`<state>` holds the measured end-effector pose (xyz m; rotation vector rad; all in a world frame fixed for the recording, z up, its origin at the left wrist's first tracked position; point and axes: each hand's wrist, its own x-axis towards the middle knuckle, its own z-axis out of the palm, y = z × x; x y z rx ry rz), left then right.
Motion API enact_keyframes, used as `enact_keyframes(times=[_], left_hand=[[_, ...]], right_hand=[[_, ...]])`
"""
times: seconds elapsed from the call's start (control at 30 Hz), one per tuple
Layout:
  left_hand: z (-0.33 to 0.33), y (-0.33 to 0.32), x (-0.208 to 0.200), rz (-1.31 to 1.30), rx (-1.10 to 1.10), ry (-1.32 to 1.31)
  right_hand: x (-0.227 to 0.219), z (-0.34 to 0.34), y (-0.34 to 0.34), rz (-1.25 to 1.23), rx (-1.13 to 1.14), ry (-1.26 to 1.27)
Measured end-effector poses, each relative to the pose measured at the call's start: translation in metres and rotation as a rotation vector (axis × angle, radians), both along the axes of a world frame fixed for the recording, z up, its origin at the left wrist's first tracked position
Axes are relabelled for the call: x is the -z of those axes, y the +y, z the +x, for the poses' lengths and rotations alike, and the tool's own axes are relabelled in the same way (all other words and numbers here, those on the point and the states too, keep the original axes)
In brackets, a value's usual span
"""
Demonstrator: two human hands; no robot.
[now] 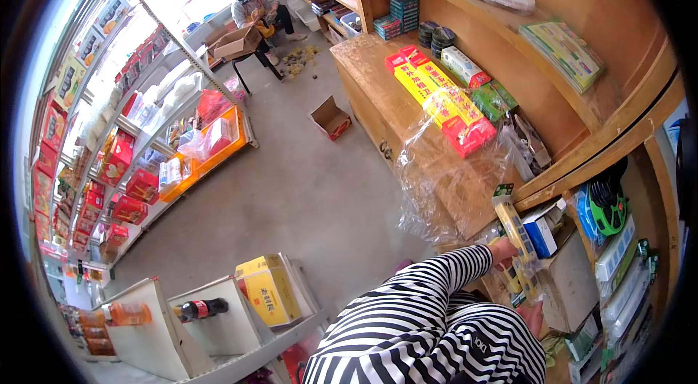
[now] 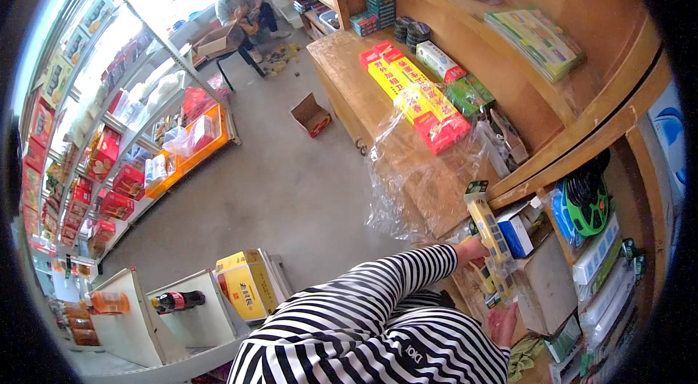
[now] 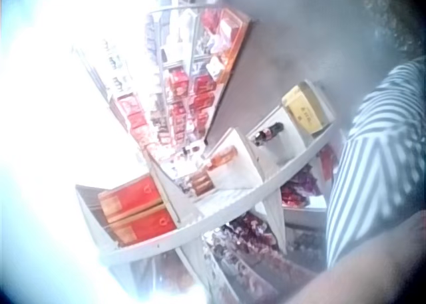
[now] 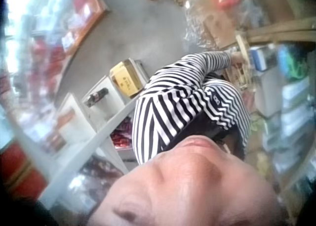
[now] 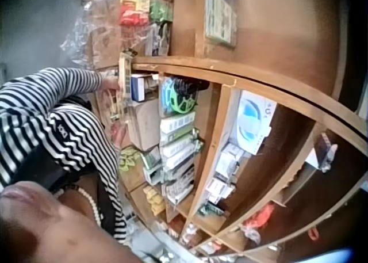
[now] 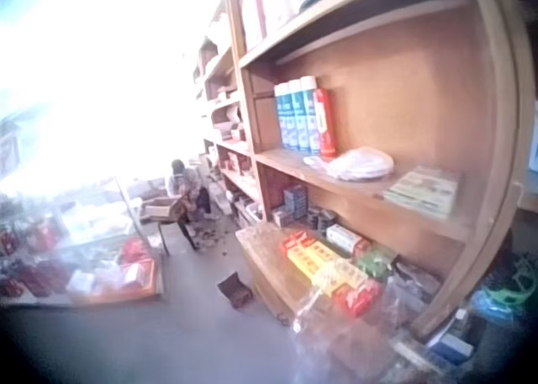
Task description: The person cleans a wooden shelf in a store using a cloth, moving various items like boxes and plastic containers aside to wipe the surface. They then walk to a red basin on the floor, submerge the cloth in water, and wring it out.
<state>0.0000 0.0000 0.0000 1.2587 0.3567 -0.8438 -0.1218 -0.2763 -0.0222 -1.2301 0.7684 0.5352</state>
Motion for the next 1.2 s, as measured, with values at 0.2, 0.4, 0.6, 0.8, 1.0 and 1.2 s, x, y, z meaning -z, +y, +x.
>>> enact_keyframes(times=[0.2,0.4,0.6,0.8,1.0,1.2], left_hand=[[-0.005,0.023,-0.006,0.001,0.011,0.043],[-0.002,0.035,-0.019,-0.115,0.107,0.027],[0.010,0.060,-0.005,-0.193,0.260,-0.224],[0.013,0.046,-0.021,-0.253,0.094,-0.186],[-0.013,0.042,-0.088,-0.219,0.169,-0.110],[-0.003,-0.001,-0.117,-0.296,0.215,0.009]], right_hand=[[0.010,-0.022,-0.004,-0.217,0.089,0.007],[0.042,-0.038,-0.029,-0.255,-0.059,-0.126],[-0.015,-0.032,0.040,-0.371,-0.092,-0.182],[-0.015,-0.035,0.041,-0.307,-0.200,-0.333],[-0.073,-0.013,0.048,-0.290,-0.148,-0.325],[-0.067,-0.014,0.012,-0.253,-0.078,-0.419]])
